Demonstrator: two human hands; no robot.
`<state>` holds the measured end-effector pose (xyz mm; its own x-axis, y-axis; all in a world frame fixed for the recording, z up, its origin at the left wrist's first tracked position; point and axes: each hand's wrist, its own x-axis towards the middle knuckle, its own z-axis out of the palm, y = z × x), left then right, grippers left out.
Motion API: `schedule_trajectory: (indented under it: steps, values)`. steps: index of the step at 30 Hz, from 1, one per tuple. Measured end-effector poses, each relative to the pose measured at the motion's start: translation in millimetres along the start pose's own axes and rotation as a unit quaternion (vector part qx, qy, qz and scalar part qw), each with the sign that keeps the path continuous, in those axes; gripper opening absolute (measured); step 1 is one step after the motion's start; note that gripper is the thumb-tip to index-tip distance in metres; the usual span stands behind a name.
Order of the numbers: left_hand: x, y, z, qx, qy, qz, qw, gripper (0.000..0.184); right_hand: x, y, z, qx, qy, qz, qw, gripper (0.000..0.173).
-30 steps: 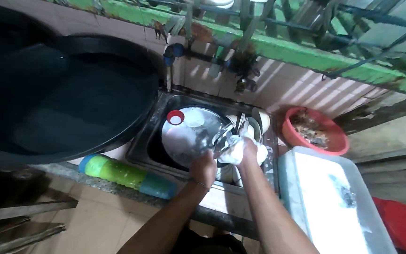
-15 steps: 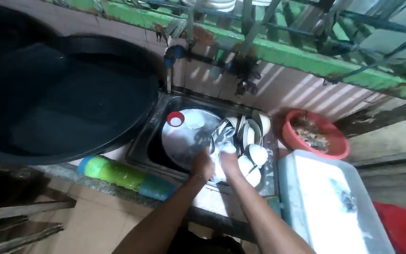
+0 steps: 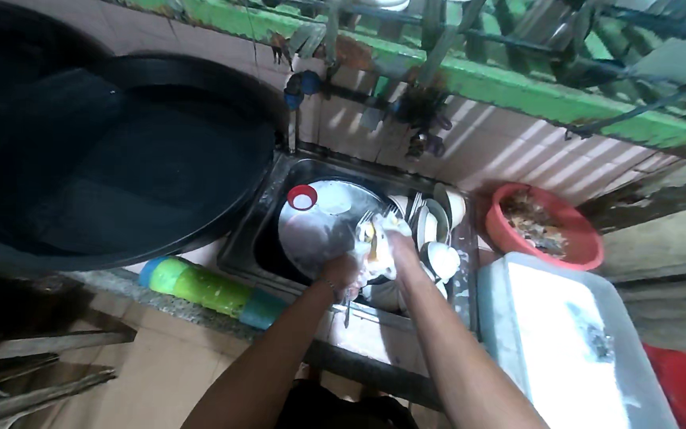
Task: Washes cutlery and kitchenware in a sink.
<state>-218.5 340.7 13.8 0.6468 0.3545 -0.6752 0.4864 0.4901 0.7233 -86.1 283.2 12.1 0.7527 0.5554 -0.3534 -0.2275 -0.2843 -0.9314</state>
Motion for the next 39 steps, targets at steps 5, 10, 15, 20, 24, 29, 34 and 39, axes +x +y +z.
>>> schedule_trajectory:
  steps: [5,10,15,20,24,29,34,39]
  values:
    - [-22.6,11.1,13.9,0.142,0.034,-0.002,0.989,0.031,3.6,-0.2,1.5,-0.077,0.081,-0.071,0.991,0.034]
    - [-23.2,5.7,7.1,0.088,0.034,0.004,0.996,0.037,-16.5,7.1,-3.6,-0.133,-0.007,-0.025,0.991,0.039]
    - [-33.3,-3.1,19.9,0.039,0.002,-0.014,0.999,0.031,-5.5,22.8,-4.8,-0.046,0.049,-0.091,0.994,0.032]
    - [-29.1,-10.5,15.1,0.064,0.015,-0.004,0.998,0.029,-15.0,19.8,-14.8,-0.141,-0.016,-0.052,0.988,0.034]
    - [-32.0,-8.1,16.5,0.249,0.094,0.101,0.959,0.028,-16.2,14.2,-12.6,-0.066,0.039,-0.059,0.995,0.035]
    - [-10.1,-6.9,10.1,0.216,0.1,0.066,0.969,0.031,-43.1,21.7,4.7,-0.236,-0.055,-0.026,0.97,0.031]
    - [-13.4,-0.7,-14.2,0.43,0.07,0.095,0.895,0.041,-7.6,16.0,-15.2,-0.27,-0.029,-0.029,0.962,0.033]
    - [-24.7,2.0,-8.0,0.089,-0.028,0.028,0.995,0.036,12.5,14.9,-7.0,0.197,0.026,0.039,0.979,0.045]
